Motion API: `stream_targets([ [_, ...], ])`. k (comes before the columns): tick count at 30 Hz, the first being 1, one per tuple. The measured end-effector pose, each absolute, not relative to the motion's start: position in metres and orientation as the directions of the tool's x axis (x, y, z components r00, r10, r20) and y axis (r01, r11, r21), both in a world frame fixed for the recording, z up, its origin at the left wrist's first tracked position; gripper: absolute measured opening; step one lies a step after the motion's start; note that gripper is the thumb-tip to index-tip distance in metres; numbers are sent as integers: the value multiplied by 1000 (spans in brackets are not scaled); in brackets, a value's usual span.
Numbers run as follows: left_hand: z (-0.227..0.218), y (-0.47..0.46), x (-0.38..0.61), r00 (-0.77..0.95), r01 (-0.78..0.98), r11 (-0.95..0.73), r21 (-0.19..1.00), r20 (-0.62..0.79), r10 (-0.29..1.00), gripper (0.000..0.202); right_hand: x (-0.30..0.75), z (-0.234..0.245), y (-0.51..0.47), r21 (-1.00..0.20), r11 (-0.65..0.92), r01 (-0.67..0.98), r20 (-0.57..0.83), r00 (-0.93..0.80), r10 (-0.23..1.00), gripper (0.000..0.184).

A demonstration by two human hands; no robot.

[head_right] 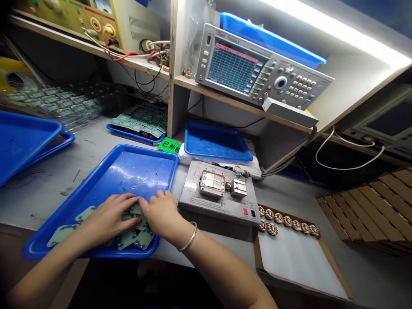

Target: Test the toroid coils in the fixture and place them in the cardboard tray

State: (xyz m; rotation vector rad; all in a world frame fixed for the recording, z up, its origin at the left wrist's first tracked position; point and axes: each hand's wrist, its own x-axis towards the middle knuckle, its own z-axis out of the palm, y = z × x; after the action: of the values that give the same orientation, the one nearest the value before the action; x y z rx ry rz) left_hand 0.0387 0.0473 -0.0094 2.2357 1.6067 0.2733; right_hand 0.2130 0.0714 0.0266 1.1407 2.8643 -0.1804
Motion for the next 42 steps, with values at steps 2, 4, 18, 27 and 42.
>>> stream_targets([
  [2,-8,48,39,337,861,-280,425,-64,939,57,211,28,76,-84,719,690,-129,-723,679,30],
  [4,-8,48,40,367,840,-300,452,-66,928,65,220,40,79,-180,688,703,-141,-710,689,32],
  [18,19,79,53,640,729,-503,465,-203,741,33,382,78,110,-604,245,758,274,-91,958,18],
  [27,-15,78,62,496,846,-467,256,-59,866,57,396,67,108,-568,265,779,216,-170,961,37],
  [42,-21,104,46,-60,380,207,902,-199,978,59,387,71,117,-463,392,795,280,-288,916,29],
])
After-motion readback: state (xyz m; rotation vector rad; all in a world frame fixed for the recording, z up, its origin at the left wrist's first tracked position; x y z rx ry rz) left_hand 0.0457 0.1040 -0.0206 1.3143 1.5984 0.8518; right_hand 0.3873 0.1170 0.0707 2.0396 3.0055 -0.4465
